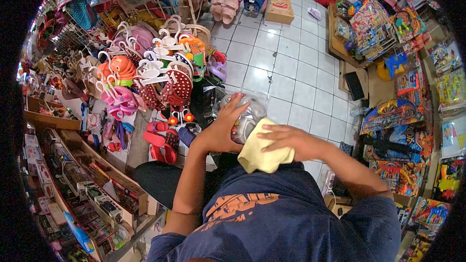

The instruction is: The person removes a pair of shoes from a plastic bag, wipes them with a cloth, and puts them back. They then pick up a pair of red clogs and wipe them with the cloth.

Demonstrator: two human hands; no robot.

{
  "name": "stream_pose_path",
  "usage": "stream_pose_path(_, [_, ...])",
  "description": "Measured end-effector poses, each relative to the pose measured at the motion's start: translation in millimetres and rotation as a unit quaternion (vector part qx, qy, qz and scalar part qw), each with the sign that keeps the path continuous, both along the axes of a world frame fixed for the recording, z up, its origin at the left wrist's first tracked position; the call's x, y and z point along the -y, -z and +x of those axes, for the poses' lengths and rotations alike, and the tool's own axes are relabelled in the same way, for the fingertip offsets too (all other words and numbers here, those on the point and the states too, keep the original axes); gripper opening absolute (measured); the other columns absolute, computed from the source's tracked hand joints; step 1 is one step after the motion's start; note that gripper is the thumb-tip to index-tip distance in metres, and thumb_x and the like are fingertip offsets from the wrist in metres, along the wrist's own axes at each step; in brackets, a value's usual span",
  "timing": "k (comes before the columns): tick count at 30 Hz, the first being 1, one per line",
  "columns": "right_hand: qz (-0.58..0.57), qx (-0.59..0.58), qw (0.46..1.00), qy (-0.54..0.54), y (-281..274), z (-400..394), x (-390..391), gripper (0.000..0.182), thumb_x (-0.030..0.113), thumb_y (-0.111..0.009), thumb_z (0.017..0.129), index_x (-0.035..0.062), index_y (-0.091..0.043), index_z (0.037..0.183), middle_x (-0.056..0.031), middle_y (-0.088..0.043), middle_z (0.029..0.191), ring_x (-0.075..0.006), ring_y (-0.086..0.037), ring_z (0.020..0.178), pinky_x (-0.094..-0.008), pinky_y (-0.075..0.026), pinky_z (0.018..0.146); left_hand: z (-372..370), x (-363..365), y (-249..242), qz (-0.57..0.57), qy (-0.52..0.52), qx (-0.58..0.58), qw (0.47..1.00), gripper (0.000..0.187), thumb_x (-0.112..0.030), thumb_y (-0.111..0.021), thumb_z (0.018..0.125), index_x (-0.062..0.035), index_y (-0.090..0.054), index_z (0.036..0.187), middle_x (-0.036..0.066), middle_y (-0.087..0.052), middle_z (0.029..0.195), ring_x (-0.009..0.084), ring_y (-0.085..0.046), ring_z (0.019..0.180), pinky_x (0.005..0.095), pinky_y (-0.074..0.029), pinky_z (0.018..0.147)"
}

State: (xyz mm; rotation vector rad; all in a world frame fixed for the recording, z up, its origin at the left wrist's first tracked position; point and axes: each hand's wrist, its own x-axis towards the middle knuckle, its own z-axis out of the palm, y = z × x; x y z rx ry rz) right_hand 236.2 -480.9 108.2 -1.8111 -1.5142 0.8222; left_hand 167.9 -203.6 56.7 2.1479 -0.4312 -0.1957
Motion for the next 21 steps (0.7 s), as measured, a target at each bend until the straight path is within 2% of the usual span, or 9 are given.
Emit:
stream_pose_path(3, [0.039,-0.178,0.972,0.146,-8,31,18,0.041,0.001,-0.069,0.078,0.0032,-0.065,0.119,-0.0138,-0.057,0.137,-0.0276,-0.051,0.131,-0.0392,-0.04,0.109,-3,0,-5,-0.005,-0.011,0.012,1.0,0.119,-0.031,-0.091,0.055,-0.0053,-0.027,0.152,0.025,-0.011,0.16,0.0384,-0.006,0.15,0.0514,-0.009,0.12])
stream_pose_path(5, [-0.111,-0.14,0.916,0.36,-10,42,22,0.04,-0.004,-0.062,0.084,0.0002,-0.061,0.123,-0.0142,-0.06,0.133,-0.0229,-0.056,0.124,-0.0339,-0.044,0.104,-6,-1,-2,-0.035,-0.029,0.033,0.998,0.124,-0.033,-0.094,0.051,-0.006,-0.027,0.151,0.024,-0.014,0.16,0.0385,-0.009,0.15,0.0468,-0.012,0.12])
stream_pose_path(6, [-0.114,-0.141,0.915,0.359,-8,44,20,0.04,-0.004,-0.062,0.084,0.0002,-0.061,0.123,-0.0142,-0.06,0.133,-0.0229,-0.056,0.124,-0.0339,-0.044,0.104,-8,0,0,-0.037,-0.03,0.03,0.998,0.124,-0.033,-0.094,0.051,-0.006,-0.027,0.151,0.024,-0.014,0.16,0.0385,-0.009,0.15,0.0468,-0.012,0.12])
stream_pose_path(8, [0.077,-0.067,0.915,0.389,-12,39,-10,0.044,-0.005,-0.056,0.088,0.0029,-0.056,0.132,-0.0114,-0.059,0.135,-0.0186,-0.055,0.122,-0.03,-0.044,0.103,-8,0,0,-0.025,-0.032,0.04,0.998,0.122,-0.032,-0.094,0.052,-0.0054,-0.028,0.151,0.024,-0.014,0.16,0.0386,-0.011,0.149,0.0457,-0.014,0.12])
stream_pose_path(11, [0.105,-0.053,0.955,0.271,-11,31,-48,0.053,-0.004,-0.059,0.087,0.0063,-0.051,0.139,-0.0128,-0.055,0.14,-0.0226,-0.052,0.129,-0.0344,-0.041,0.108,-13,-1,3,-0.036,-0.039,0.02,0.998,0.115,-0.031,-0.093,0.053,-0.0042,-0.033,0.148,0.024,-0.024,0.156,0.0402,-0.019,0.147,0.0461,-0.018,0.119])
stream_pose_path(13, [0.028,0.278,0.959,0.049,14,32,-59,0.059,-0.001,-0.065,0.084,0.0083,-0.051,0.14,-0.0141,-0.049,0.145,-0.0264,-0.045,0.136,-0.0393,-0.034,0.113,-15,0,9,-0.15,-0.048,-0.042,0.987,0.108,-0.031,-0.092,0.055,-0.0042,-0.038,0.144,0.023,-0.033,0.15,0.0415,-0.025,0.143,0.0463,-0.02,0.118])
stream_pose_path(16, [0.123,0.145,0.975,0.114,70,47,-47,0.063,-0.002,-0.069,0.079,0.0103,-0.054,0.138,-0.0147,-0.044,0.149,-0.027,-0.038,0.141,-0.0438,-0.028,0.117,-12,-3,2,-0.026,-0.034,0.053,0.998,0.106,-0.033,-0.092,0.057,-0.0061,-0.038,0.145,0.024,-0.03,0.152,0.0414,-0.022,0.145,0.0469,-0.018,0.119])
stream_pose_path(18, [0.147,0.145,0.967,0.146,101,55,-36,0.062,-0.007,-0.065,0.076,0.0094,-0.057,0.135,-0.0162,-0.052,0.142,-0.0279,-0.048,0.134,-0.0395,-0.036,0.111,-16,0,-1,-0.018,-0.043,0.042,0.998,0.106,-0.033,-0.091,0.058,-0.0076,-0.038,0.145,0.023,-0.027,0.154,0.0413,-0.02,0.146,0.0478,-0.016,0.119])
stream_pose_path(21, [-0.083,-0.06,0.961,0.259,130,64,-11,0.053,-0.009,-0.057,0.076,0.0039,-0.059,0.128,-0.015,-0.067,0.116,-0.0262,-0.064,0.106,-0.0335,-0.048,0.093,-17,-2,-1,-0.02,-0.047,0.03,0.998,0.105,-0.035,-0.09,0.059,-0.0103,-0.037,0.147,0.022,-0.022,0.157,0.041,-0.014,0.148,0.0496,-0.012,0.12])
